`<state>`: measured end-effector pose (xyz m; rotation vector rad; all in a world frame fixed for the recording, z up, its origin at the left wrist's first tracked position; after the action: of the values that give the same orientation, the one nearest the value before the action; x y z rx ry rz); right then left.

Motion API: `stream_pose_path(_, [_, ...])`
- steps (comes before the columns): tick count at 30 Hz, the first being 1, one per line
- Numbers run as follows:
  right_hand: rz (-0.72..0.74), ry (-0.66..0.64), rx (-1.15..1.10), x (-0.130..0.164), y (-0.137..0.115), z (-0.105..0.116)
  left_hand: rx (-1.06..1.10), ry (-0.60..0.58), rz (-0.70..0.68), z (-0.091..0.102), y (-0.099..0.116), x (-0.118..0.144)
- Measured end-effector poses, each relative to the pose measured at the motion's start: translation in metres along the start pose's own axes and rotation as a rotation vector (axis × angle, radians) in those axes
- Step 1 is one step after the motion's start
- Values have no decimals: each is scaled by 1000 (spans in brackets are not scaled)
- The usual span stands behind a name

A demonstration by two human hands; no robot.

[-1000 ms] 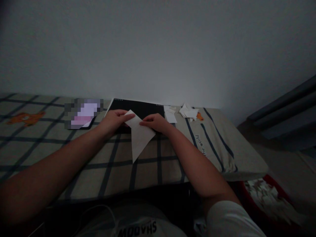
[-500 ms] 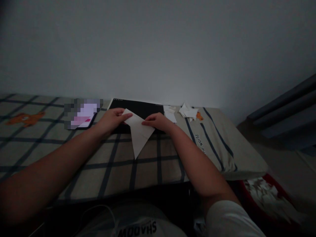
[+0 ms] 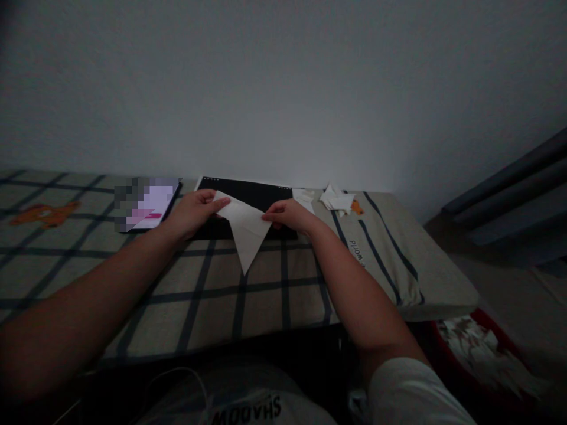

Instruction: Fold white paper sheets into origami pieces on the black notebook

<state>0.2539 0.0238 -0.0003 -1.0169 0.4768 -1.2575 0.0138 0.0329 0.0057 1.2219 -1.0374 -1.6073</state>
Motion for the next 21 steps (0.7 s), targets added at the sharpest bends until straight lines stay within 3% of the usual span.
stream_pose_path(7, [47,-51,-50,-1,-3,-4,9,3,-23,-3,5,3])
stream_pose_path(14, [122,40,-40,-1,-17,-17,-25,-82,14,-16,0,9])
stream_pose_path(21, [73,66,28,-3,-12,-14,3,-1,47,-14,4,10])
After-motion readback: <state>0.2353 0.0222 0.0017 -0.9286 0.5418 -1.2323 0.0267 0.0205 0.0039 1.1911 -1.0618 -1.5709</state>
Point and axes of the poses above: each hand's wrist, its own x-axis away from the middle knuckle, its own z-axis out of the back of the hand, y = z × x, the point moved 3 cm from there along -x, towards the middle knuckle, and after that the axes turned 9 degrees about -z, right-handed, at the moved point
